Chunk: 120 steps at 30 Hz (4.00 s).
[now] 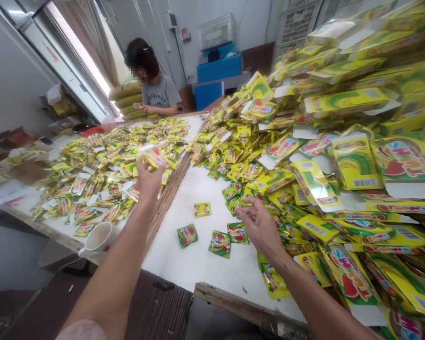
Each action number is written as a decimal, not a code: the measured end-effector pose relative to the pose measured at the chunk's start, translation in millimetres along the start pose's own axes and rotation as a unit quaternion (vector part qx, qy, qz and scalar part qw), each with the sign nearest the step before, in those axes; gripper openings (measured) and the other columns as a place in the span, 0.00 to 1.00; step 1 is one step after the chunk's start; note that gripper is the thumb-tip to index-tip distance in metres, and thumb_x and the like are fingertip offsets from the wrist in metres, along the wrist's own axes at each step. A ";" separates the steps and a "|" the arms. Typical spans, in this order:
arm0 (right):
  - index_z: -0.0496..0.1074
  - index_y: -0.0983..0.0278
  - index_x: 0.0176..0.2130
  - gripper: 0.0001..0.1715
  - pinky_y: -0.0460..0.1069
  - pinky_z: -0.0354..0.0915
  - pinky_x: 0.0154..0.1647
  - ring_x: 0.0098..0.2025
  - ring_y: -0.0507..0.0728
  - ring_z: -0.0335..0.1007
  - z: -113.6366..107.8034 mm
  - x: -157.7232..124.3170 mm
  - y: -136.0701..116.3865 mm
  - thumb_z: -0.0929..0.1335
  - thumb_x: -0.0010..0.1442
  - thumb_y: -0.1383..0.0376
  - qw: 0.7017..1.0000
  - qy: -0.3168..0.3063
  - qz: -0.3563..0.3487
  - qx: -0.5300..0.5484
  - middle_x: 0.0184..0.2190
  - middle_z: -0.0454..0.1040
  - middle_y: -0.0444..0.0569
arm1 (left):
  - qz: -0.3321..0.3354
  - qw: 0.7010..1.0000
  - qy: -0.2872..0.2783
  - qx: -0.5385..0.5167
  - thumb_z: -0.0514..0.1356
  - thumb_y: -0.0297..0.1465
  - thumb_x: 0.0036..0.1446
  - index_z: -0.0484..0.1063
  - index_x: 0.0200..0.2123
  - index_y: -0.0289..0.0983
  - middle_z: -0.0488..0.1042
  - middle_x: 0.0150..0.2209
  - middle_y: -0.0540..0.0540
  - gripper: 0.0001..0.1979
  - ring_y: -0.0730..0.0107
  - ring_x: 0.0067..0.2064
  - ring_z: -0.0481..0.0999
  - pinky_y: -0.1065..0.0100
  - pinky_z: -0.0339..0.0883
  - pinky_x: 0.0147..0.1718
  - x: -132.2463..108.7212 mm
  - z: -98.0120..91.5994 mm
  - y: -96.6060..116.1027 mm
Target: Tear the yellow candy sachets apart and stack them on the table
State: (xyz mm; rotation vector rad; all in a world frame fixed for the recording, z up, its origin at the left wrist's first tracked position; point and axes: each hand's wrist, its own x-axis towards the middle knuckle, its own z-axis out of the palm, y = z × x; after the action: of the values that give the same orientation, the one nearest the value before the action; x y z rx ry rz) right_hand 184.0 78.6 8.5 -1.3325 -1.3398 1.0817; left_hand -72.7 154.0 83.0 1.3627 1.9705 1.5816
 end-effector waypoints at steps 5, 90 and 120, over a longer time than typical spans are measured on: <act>0.63 0.62 0.39 0.11 0.51 0.66 0.35 0.33 0.56 0.72 4.0 -3.5 1.0 0.63 0.55 0.61 0.999 -0.019 -0.037 -0.027 0.30 0.74 0.48 | -0.001 0.938 -0.182 0.294 0.63 0.46 0.41 0.71 0.30 0.35 0.73 0.33 0.40 0.20 0.56 0.38 0.73 0.63 0.62 0.37 -22.5 16.0 -20.0; 0.68 0.70 0.50 0.32 0.51 0.66 0.36 0.35 0.60 0.71 -24.1 7.9 -10.9 0.67 0.50 0.54 0.994 -0.037 0.039 -0.095 0.35 0.76 0.52 | -0.136 0.896 -0.380 -0.186 0.64 0.39 0.48 0.73 0.37 0.35 0.78 0.32 0.47 0.16 0.70 0.31 0.75 0.71 0.68 0.31 -123.6 18.1 -7.7; 0.74 0.63 0.34 0.13 0.47 0.61 0.29 0.28 0.54 0.66 -33.0 7.6 -17.6 0.67 0.51 0.58 0.979 -0.170 -0.030 -0.109 0.26 0.73 0.43 | -0.253 0.848 -0.390 -0.255 0.67 0.35 0.44 0.74 0.34 0.33 0.79 0.28 0.46 0.15 0.71 0.27 0.76 0.73 0.69 0.27 -139.2 18.9 -24.5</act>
State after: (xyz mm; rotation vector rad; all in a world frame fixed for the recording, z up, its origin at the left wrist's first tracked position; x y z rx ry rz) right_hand 213.4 85.0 32.1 -1.2918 -1.7834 1.1833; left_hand 1.0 57.0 8.8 0.9254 1.1504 0.9547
